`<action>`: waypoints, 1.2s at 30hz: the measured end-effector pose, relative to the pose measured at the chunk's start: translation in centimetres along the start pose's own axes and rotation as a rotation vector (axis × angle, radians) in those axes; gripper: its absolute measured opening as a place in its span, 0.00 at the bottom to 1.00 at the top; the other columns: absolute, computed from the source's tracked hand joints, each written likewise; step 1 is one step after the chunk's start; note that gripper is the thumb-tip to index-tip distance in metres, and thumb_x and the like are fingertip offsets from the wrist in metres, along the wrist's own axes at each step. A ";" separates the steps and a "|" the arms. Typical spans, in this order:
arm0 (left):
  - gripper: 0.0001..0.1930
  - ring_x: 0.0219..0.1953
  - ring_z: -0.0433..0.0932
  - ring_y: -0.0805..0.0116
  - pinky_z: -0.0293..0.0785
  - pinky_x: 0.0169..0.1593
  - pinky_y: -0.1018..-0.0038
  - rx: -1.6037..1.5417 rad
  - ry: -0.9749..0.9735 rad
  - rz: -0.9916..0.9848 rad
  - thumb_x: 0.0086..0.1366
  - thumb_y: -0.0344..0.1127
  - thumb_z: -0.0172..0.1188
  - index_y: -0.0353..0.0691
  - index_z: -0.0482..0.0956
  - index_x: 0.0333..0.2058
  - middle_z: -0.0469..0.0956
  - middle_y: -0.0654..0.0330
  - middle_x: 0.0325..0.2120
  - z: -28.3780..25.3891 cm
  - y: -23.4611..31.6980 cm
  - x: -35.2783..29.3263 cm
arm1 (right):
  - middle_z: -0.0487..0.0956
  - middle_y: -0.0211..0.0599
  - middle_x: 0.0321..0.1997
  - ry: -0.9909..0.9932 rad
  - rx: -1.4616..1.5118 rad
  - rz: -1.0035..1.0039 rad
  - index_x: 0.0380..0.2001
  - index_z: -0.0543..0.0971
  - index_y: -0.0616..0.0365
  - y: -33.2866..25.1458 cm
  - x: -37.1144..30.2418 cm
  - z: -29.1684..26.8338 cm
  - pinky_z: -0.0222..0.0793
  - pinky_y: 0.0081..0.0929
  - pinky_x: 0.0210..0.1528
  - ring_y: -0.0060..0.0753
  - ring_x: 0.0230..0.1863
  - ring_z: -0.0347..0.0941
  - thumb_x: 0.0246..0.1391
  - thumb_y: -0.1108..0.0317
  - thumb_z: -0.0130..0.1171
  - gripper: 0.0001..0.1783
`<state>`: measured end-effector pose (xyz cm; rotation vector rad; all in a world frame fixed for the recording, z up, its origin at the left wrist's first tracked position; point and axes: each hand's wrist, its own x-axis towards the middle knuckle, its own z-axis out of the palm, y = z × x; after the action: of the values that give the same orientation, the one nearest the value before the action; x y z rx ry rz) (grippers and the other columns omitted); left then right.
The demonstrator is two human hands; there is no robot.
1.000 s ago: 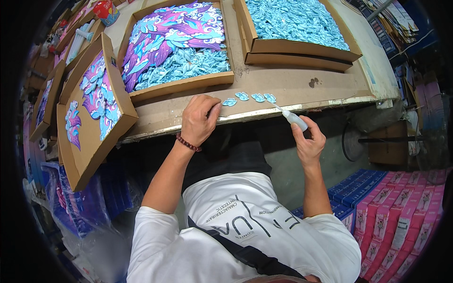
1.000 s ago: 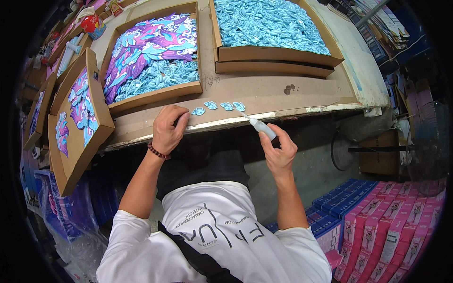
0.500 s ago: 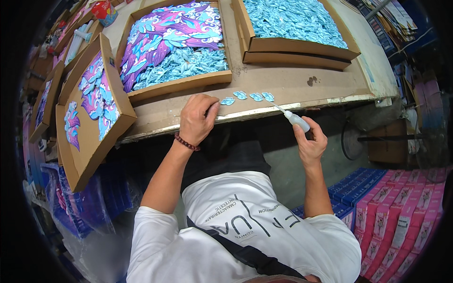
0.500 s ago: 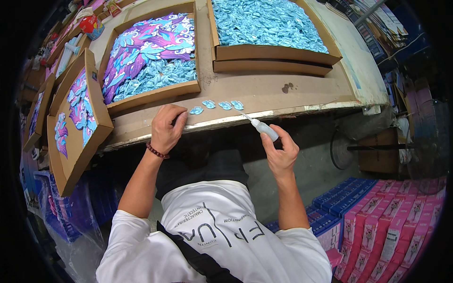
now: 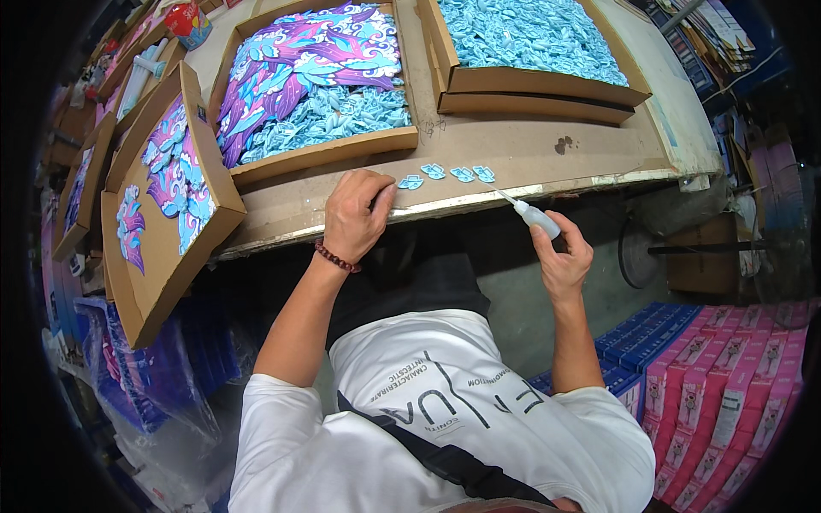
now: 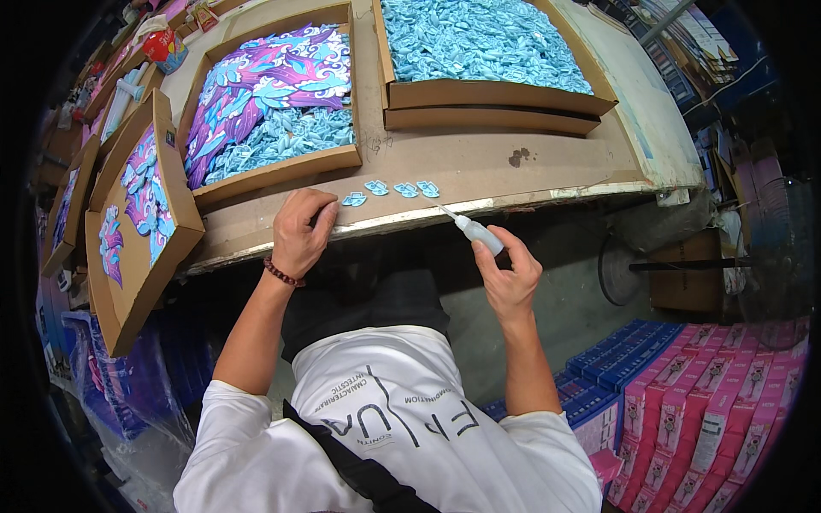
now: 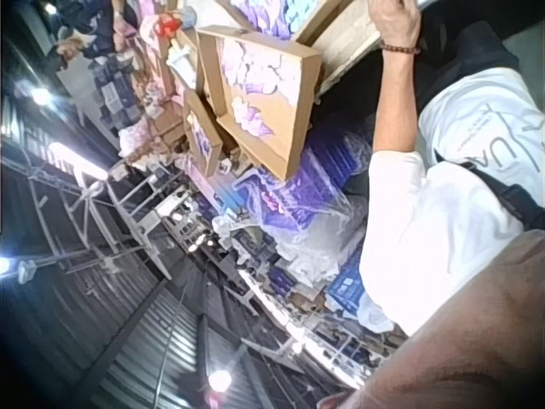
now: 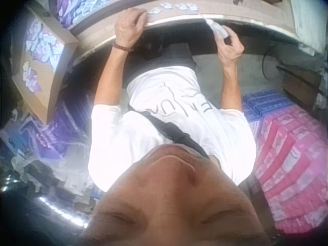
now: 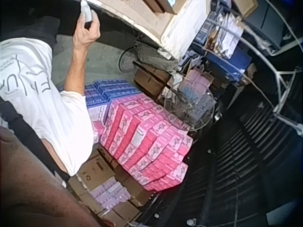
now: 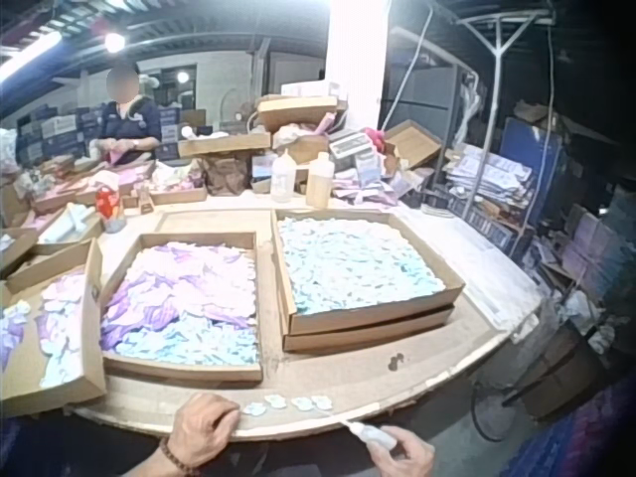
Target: The person assembles small decorative items by applying glue from a squeeze bottle onto small blue pieces and attaching them to larger colorful cutouts. They handle multiple cardboard boxes filled with blue packing material and colorful cutouts, repeatedly picking, gluing, and placing pieces on a workbench.
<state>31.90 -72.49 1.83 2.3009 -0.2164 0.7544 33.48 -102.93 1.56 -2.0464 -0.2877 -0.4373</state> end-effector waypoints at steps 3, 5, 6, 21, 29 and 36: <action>0.03 0.30 0.74 0.56 0.70 0.34 0.68 0.003 -0.004 -0.007 0.57 0.26 0.61 0.34 0.78 0.30 0.76 0.54 0.26 0.0 0.0 0.0 | 0.82 0.42 0.35 0.001 -0.003 -0.009 0.39 0.79 0.66 0.1 0.0 0.0 0.73 0.24 0.38 0.30 0.34 0.78 0.47 0.73 0.68 0.15; 0.03 0.30 0.74 0.56 0.70 0.35 0.68 0.003 -0.004 -0.004 0.57 0.26 0.61 0.34 0.78 0.30 0.77 0.54 0.26 0.0 0.0 0.0 | 0.82 0.42 0.35 0.008 0.001 -0.013 0.39 0.79 0.66 0.1 0.0 0.0 0.73 0.24 0.38 0.30 0.34 0.78 0.47 0.73 0.68 0.16; 0.03 0.30 0.74 0.57 0.70 0.35 0.68 0.001 -0.003 0.000 0.57 0.26 0.61 0.34 0.78 0.30 0.77 0.54 0.26 0.0 0.0 0.0 | 0.82 0.42 0.35 0.016 0.005 -0.015 0.39 0.79 0.66 0.1 0.0 0.0 0.73 0.23 0.37 0.30 0.33 0.78 0.47 0.73 0.68 0.16; 0.02 0.30 0.74 0.57 0.71 0.34 0.68 0.010 0.018 0.000 0.55 0.26 0.62 0.36 0.79 0.29 0.77 0.56 0.26 0.1 0.1 0.1 | 0.82 0.41 0.34 0.023 0.008 -0.008 0.39 0.79 0.66 0.1 -0.1 -0.1 0.73 0.22 0.37 0.27 0.33 0.78 0.46 0.73 0.69 0.15; 0.03 0.31 0.74 0.57 0.71 0.35 0.68 0.002 -0.003 -0.012 0.56 0.25 0.61 0.34 0.79 0.30 0.77 0.55 0.26 0.0 0.1 0.0 | 0.82 0.41 0.35 0.012 -0.003 -0.010 0.39 0.79 0.66 0.1 -0.1 -0.1 0.73 0.23 0.38 0.29 0.34 0.78 0.46 0.73 0.68 0.15; 0.03 0.31 0.75 0.56 0.70 0.36 0.68 -0.005 -0.007 -0.011 0.56 0.25 0.61 0.34 0.78 0.30 0.77 0.54 0.27 0.0 0.2 0.0 | 0.82 0.41 0.35 0.037 0.021 -0.007 0.39 0.79 0.65 0.4 -0.1 -0.1 0.72 0.23 0.37 0.28 0.33 0.78 0.47 0.73 0.69 0.16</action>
<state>31.86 -72.60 1.95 2.2984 -0.2086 0.7397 33.49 -103.22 1.25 -2.0155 -0.2765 -0.4740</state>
